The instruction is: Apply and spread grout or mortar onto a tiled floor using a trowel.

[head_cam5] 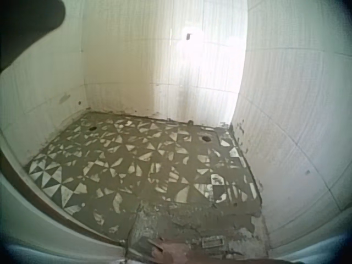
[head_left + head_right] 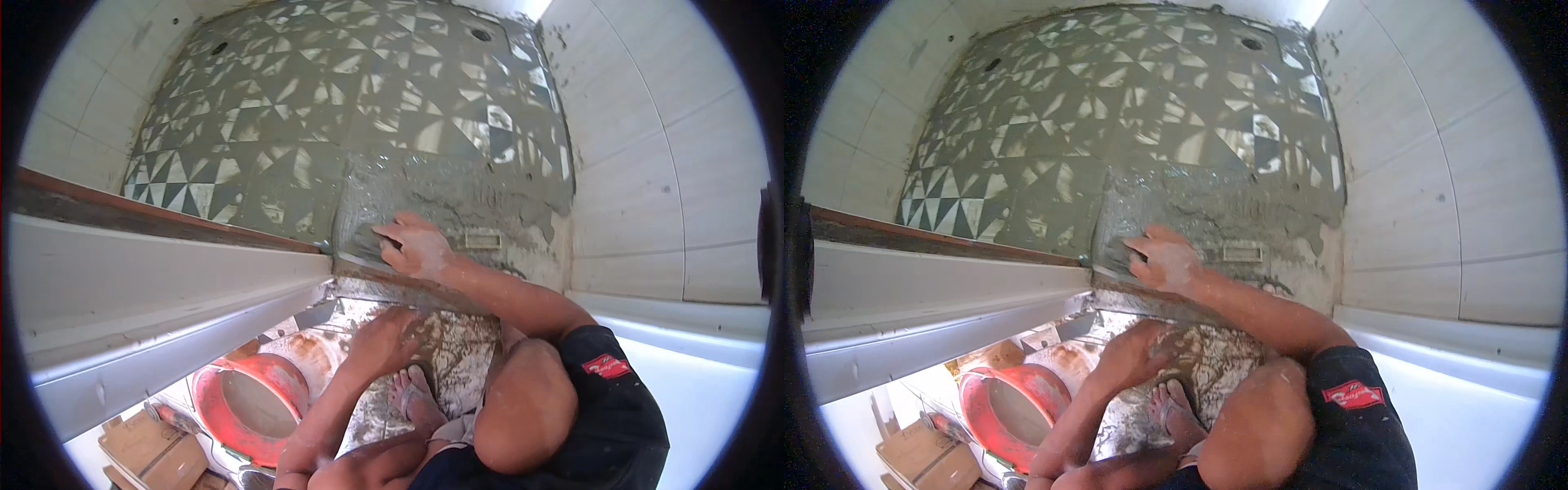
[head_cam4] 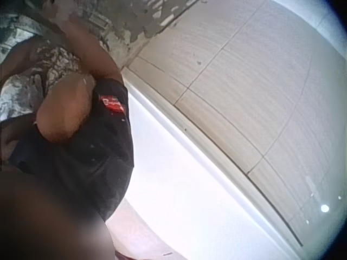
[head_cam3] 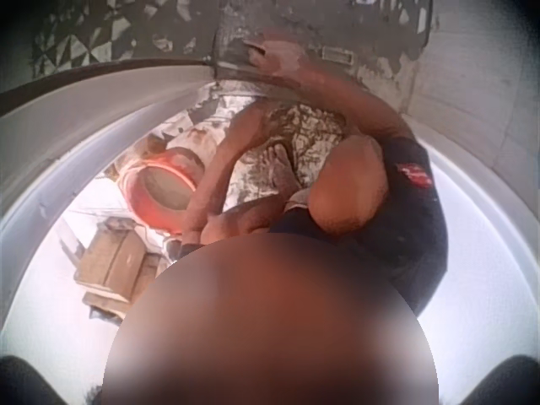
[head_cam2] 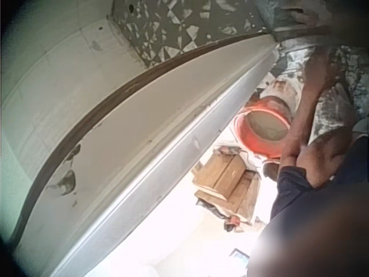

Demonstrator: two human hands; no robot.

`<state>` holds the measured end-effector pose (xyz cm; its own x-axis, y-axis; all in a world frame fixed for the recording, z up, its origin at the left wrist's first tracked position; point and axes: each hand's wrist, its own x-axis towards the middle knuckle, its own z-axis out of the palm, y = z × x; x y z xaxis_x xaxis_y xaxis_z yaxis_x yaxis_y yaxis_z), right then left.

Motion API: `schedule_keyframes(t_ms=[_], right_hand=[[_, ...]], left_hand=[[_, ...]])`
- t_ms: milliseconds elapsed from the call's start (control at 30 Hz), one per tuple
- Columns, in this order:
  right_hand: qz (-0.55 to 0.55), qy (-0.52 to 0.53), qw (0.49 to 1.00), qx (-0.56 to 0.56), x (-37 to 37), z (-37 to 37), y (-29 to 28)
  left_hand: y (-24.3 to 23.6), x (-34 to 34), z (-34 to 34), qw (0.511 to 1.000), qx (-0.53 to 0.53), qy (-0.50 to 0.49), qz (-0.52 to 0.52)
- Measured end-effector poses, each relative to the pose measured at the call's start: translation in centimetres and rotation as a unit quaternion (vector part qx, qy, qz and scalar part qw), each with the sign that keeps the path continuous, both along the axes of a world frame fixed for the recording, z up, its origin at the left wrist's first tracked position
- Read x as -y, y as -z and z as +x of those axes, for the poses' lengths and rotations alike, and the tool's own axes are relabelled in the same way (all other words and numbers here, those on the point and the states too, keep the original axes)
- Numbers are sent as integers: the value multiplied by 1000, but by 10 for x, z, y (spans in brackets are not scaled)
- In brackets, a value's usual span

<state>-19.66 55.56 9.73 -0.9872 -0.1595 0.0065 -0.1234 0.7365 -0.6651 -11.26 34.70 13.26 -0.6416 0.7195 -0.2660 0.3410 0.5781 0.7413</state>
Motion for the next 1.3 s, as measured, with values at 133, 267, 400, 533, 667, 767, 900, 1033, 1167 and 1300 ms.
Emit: schedule_keyframes(t_ms=[133, 267, 400, 533, 667, 767, 900, 1033, 1167, 1300], right_hand=[[86, -12, 994, 62, -3, 1, 5], [31, 18, 999, 36, -6, 8, 4], [16, 66, 997, -29, -31, 20, -18], [37, 172, 979, -98, -103, 43, -59], [99, 301, 944, -95, -170, 106, -95], [112, 317, 937, -95, -204, 145, -91], [29, 434, 894, -104, -224, 184, -66], [41, 484, 868, -104, -233, 212, 6], [-25, 531, 847, 18, -223, 220, 42], [14, 481, 876, -29, -234, 220, 56]], left_hand=[[2, -14, -3, 999, 24, 43, 10], [5, -35, -17, 997, 44, 59, 30], [9, -51, -24, 989, 77, 125, -13], [28, -66, -37, 988, 96, 119, 27], [25, -91, -49, 991, 64, 113, 39], [43, -85, -59, 993, 67, 55, 86], [57, -73, -59, 994, 60, 25, 92], [45, -64, -53, 992, 109, 28, 56], [44, -44, -45, 994, 104, 17, 21], [48, -37, -48, 997, 53, 18, 43]])
